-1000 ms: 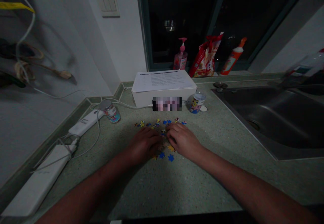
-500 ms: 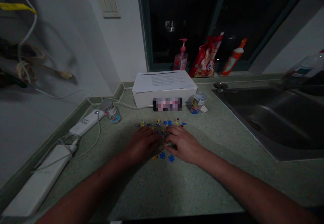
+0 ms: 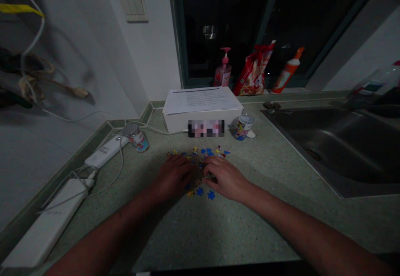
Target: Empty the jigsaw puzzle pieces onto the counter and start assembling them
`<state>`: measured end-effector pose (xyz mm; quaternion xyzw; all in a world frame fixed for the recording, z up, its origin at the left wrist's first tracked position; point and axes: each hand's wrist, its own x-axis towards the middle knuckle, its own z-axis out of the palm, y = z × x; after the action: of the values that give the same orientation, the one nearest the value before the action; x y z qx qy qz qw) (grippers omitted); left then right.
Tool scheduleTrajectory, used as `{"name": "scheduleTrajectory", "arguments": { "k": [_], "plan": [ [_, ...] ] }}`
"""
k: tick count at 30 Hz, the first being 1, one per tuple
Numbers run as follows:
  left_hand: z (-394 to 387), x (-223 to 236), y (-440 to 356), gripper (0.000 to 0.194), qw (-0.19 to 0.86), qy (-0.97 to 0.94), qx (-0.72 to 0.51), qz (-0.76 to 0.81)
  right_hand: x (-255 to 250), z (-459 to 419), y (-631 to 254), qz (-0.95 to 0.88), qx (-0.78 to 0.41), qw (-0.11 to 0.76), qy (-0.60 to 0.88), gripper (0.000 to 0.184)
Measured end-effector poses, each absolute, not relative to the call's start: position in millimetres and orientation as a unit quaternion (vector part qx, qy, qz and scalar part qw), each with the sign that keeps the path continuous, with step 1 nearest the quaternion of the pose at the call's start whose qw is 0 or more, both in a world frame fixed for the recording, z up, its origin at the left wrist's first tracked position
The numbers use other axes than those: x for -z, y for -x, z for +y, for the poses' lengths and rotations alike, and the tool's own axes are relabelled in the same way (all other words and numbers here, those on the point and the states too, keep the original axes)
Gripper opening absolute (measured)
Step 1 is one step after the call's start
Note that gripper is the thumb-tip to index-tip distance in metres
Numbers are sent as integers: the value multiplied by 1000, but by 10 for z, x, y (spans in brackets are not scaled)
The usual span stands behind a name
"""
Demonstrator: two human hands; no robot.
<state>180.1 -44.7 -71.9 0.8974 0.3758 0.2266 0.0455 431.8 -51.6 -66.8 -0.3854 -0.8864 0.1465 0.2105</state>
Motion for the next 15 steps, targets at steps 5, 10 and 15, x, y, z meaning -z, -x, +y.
{"name": "scheduleTrajectory", "arguments": {
  "k": [5, 10, 15],
  "plan": [
    [-377, 722, -1731, 19, 37, -877, -257, 403, 684, -485, -4333, -895, -116, 233, 363, 13],
    [-339, 718, -1686, 24, 30, -868, -272, 415, 661, -497, -4338, -904, -97, 234, 345, 10],
    [-351, 669, -1685, 25, 26, -860, -273, 430, 641, -510, -4355, -911, -85, 214, 343, 6]
  ]
}}
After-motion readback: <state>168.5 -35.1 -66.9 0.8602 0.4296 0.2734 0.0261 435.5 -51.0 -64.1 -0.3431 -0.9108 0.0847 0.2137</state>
